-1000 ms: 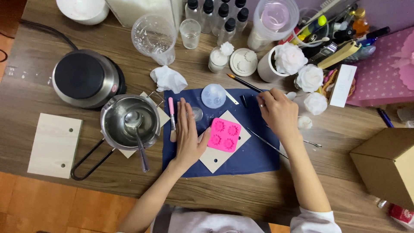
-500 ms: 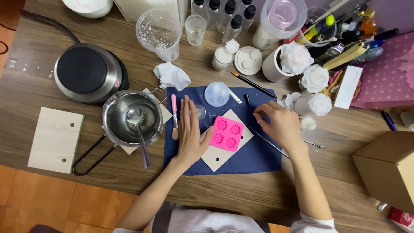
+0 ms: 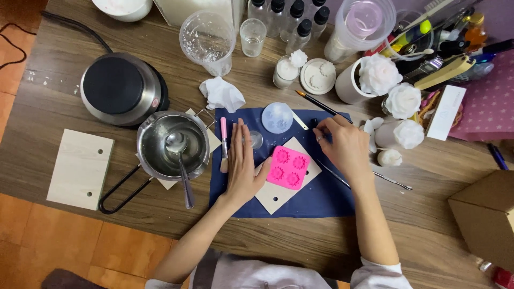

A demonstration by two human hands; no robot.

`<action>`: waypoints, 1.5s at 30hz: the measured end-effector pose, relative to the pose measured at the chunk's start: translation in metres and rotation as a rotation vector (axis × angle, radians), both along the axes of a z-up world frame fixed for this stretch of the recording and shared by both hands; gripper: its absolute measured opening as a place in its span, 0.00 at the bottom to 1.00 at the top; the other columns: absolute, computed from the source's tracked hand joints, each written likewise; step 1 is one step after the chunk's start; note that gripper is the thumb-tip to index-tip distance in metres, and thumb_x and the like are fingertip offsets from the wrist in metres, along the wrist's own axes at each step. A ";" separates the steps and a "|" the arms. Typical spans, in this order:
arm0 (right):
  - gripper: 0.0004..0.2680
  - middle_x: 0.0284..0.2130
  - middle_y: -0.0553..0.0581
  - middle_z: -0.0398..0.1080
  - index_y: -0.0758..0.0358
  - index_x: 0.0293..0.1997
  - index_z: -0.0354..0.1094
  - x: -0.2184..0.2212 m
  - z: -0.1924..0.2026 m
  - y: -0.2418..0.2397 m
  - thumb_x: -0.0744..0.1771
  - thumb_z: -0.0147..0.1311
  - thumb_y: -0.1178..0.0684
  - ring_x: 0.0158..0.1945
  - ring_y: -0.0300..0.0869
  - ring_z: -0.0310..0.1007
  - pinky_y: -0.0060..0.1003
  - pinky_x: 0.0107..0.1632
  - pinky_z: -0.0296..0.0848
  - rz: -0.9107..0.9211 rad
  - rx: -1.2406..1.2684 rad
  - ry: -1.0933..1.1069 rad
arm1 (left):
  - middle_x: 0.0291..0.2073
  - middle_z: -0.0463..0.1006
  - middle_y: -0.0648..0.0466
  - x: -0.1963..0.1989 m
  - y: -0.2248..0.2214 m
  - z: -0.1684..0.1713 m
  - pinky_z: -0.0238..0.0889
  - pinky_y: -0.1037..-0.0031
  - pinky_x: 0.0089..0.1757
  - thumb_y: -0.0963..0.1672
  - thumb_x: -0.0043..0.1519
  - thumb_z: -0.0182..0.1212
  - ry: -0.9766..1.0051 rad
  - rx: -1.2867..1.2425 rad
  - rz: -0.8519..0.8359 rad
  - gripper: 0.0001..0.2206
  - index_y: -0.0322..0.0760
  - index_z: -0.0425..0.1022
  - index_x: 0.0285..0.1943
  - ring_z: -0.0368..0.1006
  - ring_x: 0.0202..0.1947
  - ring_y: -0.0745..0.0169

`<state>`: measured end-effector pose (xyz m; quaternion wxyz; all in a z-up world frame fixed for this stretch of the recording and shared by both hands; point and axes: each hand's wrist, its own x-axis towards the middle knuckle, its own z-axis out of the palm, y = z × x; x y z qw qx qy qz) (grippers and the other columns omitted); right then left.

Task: Pouring melted wax into a silicone mold and carefully adding small decorative wax pieces into the liquid.

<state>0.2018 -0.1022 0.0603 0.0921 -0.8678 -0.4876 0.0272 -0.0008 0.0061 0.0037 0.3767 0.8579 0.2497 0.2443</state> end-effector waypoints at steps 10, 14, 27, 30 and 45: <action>0.04 0.22 0.43 0.66 0.49 0.30 0.70 0.009 -0.006 -0.005 0.62 0.59 0.47 0.26 0.43 0.72 0.34 0.30 0.70 -0.045 -0.033 -0.036 | 0.68 0.38 0.31 0.000 0.001 -0.001 0.39 0.49 0.59 0.46 0.59 0.54 0.010 -0.021 -0.003 0.37 0.22 0.35 0.70 0.33 0.68 0.28; 0.03 0.21 0.42 0.66 0.48 0.29 0.70 0.007 -0.006 -0.003 0.61 0.59 0.47 0.26 0.42 0.72 0.33 0.30 0.70 -0.030 -0.061 -0.041 | 0.68 0.38 0.31 0.000 0.001 0.000 0.40 0.50 0.59 0.46 0.60 0.53 0.014 -0.011 0.001 0.37 0.22 0.36 0.70 0.33 0.68 0.29; 0.05 0.24 0.50 0.71 0.51 0.32 0.69 -0.010 0.020 0.007 0.58 0.58 0.51 0.32 0.50 0.74 0.42 0.35 0.71 0.095 -0.100 0.318 | 0.69 0.38 0.32 0.000 0.001 0.002 0.39 0.50 0.59 0.46 0.60 0.54 0.012 -0.016 0.000 0.36 0.23 0.36 0.71 0.33 0.68 0.29; 0.06 0.23 0.51 0.71 0.53 0.32 0.69 -0.017 0.023 0.008 0.57 0.58 0.51 0.30 0.50 0.74 0.42 0.35 0.71 0.135 -0.151 0.380 | 0.68 0.38 0.32 0.000 0.001 0.002 0.40 0.50 0.59 0.46 0.60 0.54 0.016 -0.008 0.002 0.36 0.23 0.36 0.71 0.33 0.68 0.30; 0.06 0.16 0.47 0.68 0.53 0.31 0.69 -0.018 0.016 0.010 0.57 0.59 0.52 0.25 0.46 0.72 0.37 0.31 0.69 0.133 -0.339 0.420 | 0.68 0.38 0.31 0.000 0.001 0.001 0.41 0.50 0.59 0.45 0.59 0.54 0.001 0.003 -0.003 0.36 0.22 0.36 0.70 0.33 0.68 0.28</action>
